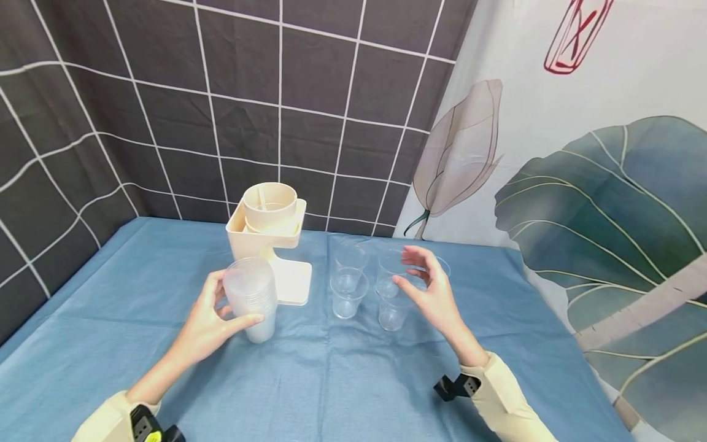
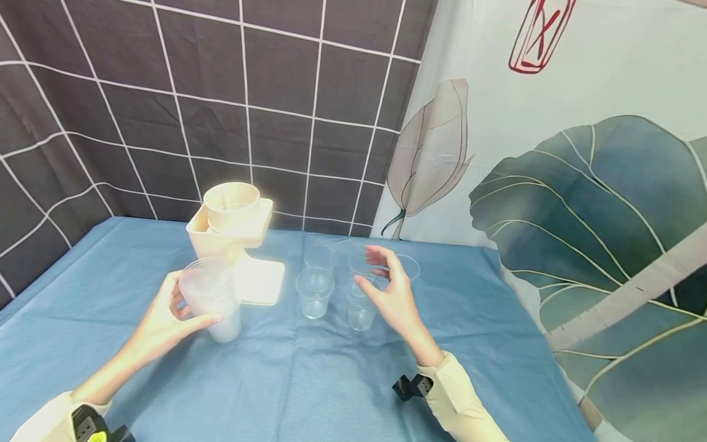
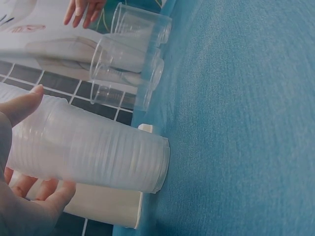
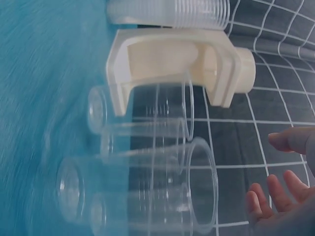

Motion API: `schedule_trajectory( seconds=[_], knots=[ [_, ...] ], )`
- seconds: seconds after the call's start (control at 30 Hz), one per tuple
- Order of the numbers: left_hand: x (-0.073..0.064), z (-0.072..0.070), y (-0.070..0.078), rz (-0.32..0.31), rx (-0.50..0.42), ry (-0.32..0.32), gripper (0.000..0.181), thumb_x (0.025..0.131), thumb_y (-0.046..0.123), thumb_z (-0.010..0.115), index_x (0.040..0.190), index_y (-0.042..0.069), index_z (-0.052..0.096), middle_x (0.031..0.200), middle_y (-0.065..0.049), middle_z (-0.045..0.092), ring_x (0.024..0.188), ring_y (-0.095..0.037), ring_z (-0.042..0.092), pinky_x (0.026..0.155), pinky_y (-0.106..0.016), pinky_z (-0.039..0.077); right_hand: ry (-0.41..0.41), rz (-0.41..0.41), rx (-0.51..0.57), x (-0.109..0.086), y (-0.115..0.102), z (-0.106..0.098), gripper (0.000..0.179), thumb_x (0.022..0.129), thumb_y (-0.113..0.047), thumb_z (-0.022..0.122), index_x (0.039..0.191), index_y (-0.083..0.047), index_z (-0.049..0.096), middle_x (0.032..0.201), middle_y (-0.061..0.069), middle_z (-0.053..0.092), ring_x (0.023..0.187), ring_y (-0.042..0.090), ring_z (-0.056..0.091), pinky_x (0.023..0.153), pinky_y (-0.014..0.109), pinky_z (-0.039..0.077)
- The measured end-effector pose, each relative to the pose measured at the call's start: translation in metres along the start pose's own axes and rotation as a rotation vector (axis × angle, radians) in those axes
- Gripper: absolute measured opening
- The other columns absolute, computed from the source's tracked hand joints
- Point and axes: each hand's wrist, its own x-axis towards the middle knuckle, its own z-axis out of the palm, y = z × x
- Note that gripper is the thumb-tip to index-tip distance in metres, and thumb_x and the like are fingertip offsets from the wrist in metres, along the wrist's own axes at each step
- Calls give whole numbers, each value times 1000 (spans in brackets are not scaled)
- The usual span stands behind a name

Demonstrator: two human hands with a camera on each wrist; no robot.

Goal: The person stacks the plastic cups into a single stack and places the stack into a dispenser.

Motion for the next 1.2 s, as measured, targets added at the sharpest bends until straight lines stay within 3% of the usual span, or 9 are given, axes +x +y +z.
schedule_trajectory(
  seconds=[0.27, 0.4, 0.53, 0.73, 0.83, 1.03, 1.1, 1.2],
  knots=[
    [0, 1, 0, -1, -6, -3, 80, 74, 16, 84, 135, 7, 33, 123, -4, 52, 104, 8, 49, 92, -41, 49, 59, 20, -54, -2, 11, -18, 54, 82, 2, 72, 131, -4, 49, 119, 3, 56, 108, 11, 56, 92, 16, 46],
    [1, 1, -1, 1, -2, -1, 80, 74, 16, 84, 135, 7, 33, 122, -4, 52, 103, 7, 50, 92, -41, 49, 98, 26, -88, -3, 14, -24, 55, 81, 6, 71, 131, -2, 50, 119, 12, 58, 107, 5, 54, 93, 18, 46],
    [1, 1, -1, 2, -5, -2, 80, 74, 15, 84, 135, 7, 33, 122, -5, 52, 103, 7, 50, 93, -43, 49, 138, 19, -122, -5, 4, -28, 53, 79, 10, 70, 128, 5, 50, 118, 22, 57, 106, 1, 52, 94, 22, 46],
    [0, 1, -1, 4, 0, 1, 80, 74, 16, 84, 135, 7, 33, 122, -5, 53, 102, 7, 50, 93, -42, 49, 191, 25, -138, -5, -3, -33, 55, 76, 12, 72, 126, 10, 50, 118, 27, 56, 104, -2, 51, 95, 19, 44],
    [1, 1, -2, 11, 2, 1, 80, 74, 15, 84, 135, 7, 33, 122, -5, 53, 102, 6, 51, 92, -42, 50, 203, 38, -127, -5, 1, -36, 57, 75, 12, 73, 127, 10, 49, 118, 23, 56, 104, -6, 49, 94, 13, 42],
    [1, 1, -3, 16, 0, 2, 80, 74, 15, 84, 135, 7, 33, 122, -5, 53, 103, 7, 50, 92, -37, 50, 217, 97, -145, -2, 36, -47, 63, 75, 5, 77, 131, -1, 49, 115, -11, 53, 108, 0, 50, 95, 16, 43],
    [1, 1, -3, 15, -1, 3, 80, 74, 14, 84, 135, 7, 33, 122, -5, 53, 103, 7, 50, 92, -36, 50, 213, 129, -147, -2, 49, -51, 66, 75, 2, 78, 134, -5, 48, 118, -11, 53, 111, 4, 50, 96, 16, 42],
    [1, 1, -3, 15, -3, 3, 80, 74, 14, 84, 135, 6, 33, 122, -5, 53, 103, 8, 50, 92, -41, 50, 202, 194, -146, -2, 52, -53, 69, 77, -2, 78, 138, -8, 44, 125, -4, 51, 114, 4, 48, 98, 15, 41]
  ],
)
